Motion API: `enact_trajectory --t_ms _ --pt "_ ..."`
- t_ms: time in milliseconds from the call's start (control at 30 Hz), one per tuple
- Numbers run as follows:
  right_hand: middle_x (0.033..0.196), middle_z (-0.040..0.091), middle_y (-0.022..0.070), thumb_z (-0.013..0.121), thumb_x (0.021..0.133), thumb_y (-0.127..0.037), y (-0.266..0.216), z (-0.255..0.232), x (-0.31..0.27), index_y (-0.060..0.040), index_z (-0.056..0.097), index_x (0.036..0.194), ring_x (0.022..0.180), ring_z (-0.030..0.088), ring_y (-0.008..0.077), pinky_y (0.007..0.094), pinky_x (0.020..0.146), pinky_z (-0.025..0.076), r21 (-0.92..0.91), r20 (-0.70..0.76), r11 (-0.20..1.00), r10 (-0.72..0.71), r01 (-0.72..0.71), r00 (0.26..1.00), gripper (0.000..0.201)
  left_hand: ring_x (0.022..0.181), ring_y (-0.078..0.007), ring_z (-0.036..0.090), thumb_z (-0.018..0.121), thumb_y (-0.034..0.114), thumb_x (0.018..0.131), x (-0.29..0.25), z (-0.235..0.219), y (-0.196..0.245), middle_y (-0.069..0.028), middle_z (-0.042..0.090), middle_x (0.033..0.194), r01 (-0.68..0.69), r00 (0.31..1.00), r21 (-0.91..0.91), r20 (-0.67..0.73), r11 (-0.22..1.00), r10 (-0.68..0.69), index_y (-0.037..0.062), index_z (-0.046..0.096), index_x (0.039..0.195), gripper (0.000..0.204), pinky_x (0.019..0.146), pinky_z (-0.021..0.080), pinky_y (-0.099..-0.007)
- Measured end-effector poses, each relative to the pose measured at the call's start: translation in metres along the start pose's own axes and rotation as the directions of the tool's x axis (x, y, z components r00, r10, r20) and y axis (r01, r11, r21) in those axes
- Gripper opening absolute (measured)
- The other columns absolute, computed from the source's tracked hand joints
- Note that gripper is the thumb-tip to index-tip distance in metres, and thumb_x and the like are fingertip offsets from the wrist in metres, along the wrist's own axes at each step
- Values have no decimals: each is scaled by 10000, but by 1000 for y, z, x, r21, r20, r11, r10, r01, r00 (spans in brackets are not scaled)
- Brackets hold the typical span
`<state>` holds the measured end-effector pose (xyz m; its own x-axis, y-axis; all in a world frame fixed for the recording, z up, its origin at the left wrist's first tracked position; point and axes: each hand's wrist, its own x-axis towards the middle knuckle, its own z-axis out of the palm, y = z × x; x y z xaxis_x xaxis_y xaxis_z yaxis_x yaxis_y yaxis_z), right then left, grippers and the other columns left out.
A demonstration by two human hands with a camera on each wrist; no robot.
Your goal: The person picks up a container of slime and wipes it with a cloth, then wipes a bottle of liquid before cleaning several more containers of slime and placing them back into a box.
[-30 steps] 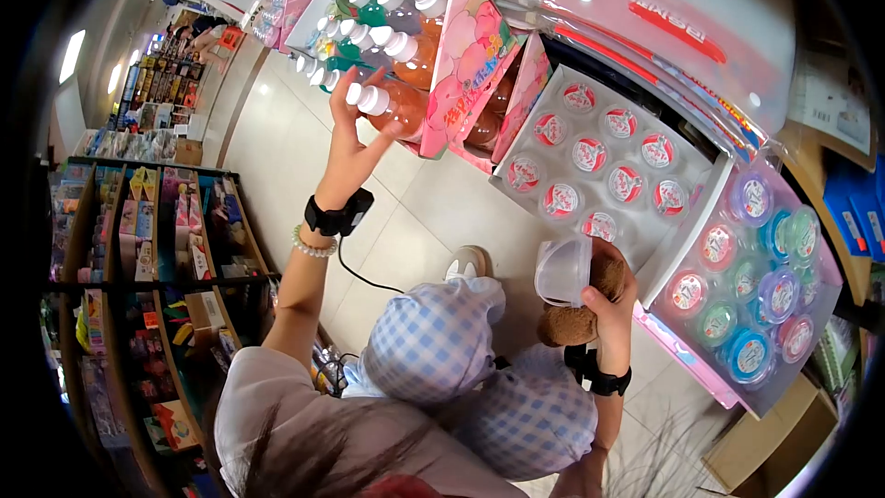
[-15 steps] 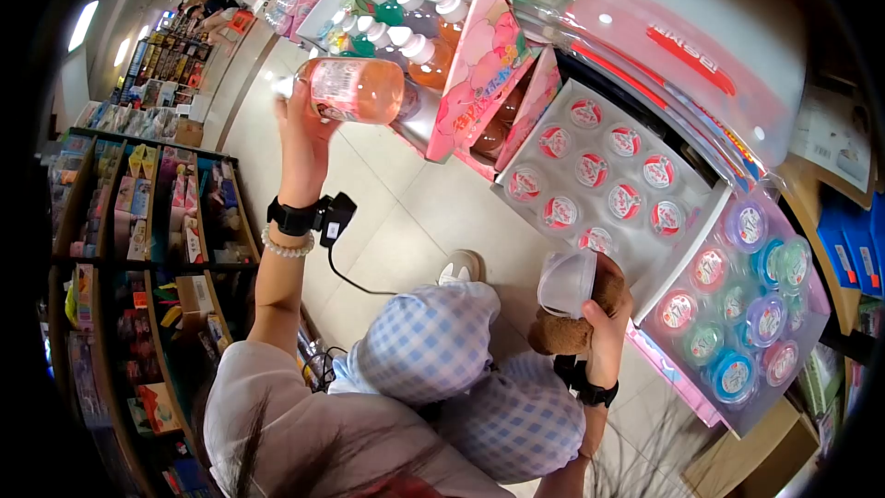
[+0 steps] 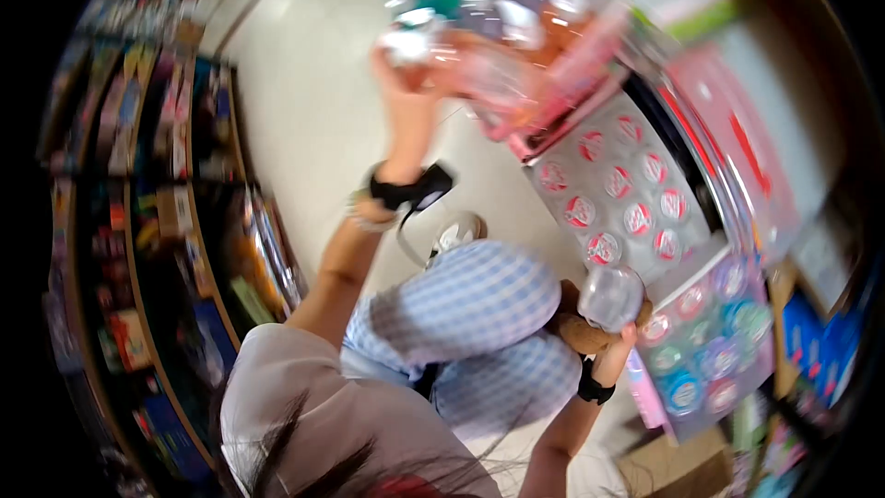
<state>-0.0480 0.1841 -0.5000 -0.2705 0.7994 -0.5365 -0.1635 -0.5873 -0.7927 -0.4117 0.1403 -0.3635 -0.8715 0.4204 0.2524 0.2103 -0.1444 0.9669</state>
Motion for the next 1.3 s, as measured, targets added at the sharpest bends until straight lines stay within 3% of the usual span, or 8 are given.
enact_trajectory --t_ms 233,733,867,933,967,1100,1233,1300 --pt "1247 488 126 576 777 -477 -128 3 38 1 409 1287 1137 484 240 366 960 387 -179 58 984 -10 20 998 719 852 -311 477 786 393 553 -10 21 -8 -156 500 970 -409 856 566 -34 716 515 -20 346 1329 983 777 420 -408" --pt "1255 484 125 567 783 -485 -182 96 73 -8 405 1293 1141 483 245 370 963 387 -467 318 882 104 60 942 716 672 -241 436 671 362 629 -11 40 -14 -73 478 769 -434 765 647 -104 627 636 89 493 1154 618 530 383 -377" --pt "1257 483 124 564 785 -487 -175 104 79 -10 404 1294 1142 482 246 371 963 387 -473 342 879 129 52 931 715 717 -231 450 683 268 699 -16 19 0 -72 477 800 -453 764 258 -380 853 521 107 400 1209 605 565 411 -332" --pt "1258 482 124 563 786 -488 -173 112 81 -11 403 1295 1142 482 247 372 963 387 -480 363 877 159 39 918 715 821 -193 480 660 242 794 -12 5 23 -74 497 824 -252 921 -827 -365 503 -137 86 204 1302 700 615 441 -332" --pt "1259 482 124 563 787 -488 -172 112 81 -12 403 1295 1142 482 247 372 964 387 -483 361 875 161 36 919 715 887 -170 512 662 282 833 -16 -3 9 -96 518 939 -131 951 -555 -303 821 -54 97 31 1342 831 688 478 -322" --pt "1261 481 124 560 788 -490 -167 117 84 -14 402 1297 1143 481 248 373 964 387 -486 380 873 166 44 910 714 1032 -224 533 765 405 727 -14 -32 30 -183 402 1255 18 922 -965 -85 262 -379 127 -1 1389 1050 813 496 -318" --pt "1263 480 123 558 790 -492 -169 118 84 -17 401 1298 1144 481 249 374 965 387 -495 389 867 169 51 906 713 1132 -237 457 745 528 688 -20 -13 9 -112 429 1215 -113 991 -642 -132 758 35 63 228 1349 959 850 433 -296" --pt "1264 479 123 556 791 -494 -168 120 85 -18 400 1299 1145 481 250 375 965 387 -497 396 866 177 49 901 713 1133 -249 455 742 520 692 -9 7 5 -103 426 1212 -175 960 -756 -274 631 -63 81 268 1330 908 855 414 -277"
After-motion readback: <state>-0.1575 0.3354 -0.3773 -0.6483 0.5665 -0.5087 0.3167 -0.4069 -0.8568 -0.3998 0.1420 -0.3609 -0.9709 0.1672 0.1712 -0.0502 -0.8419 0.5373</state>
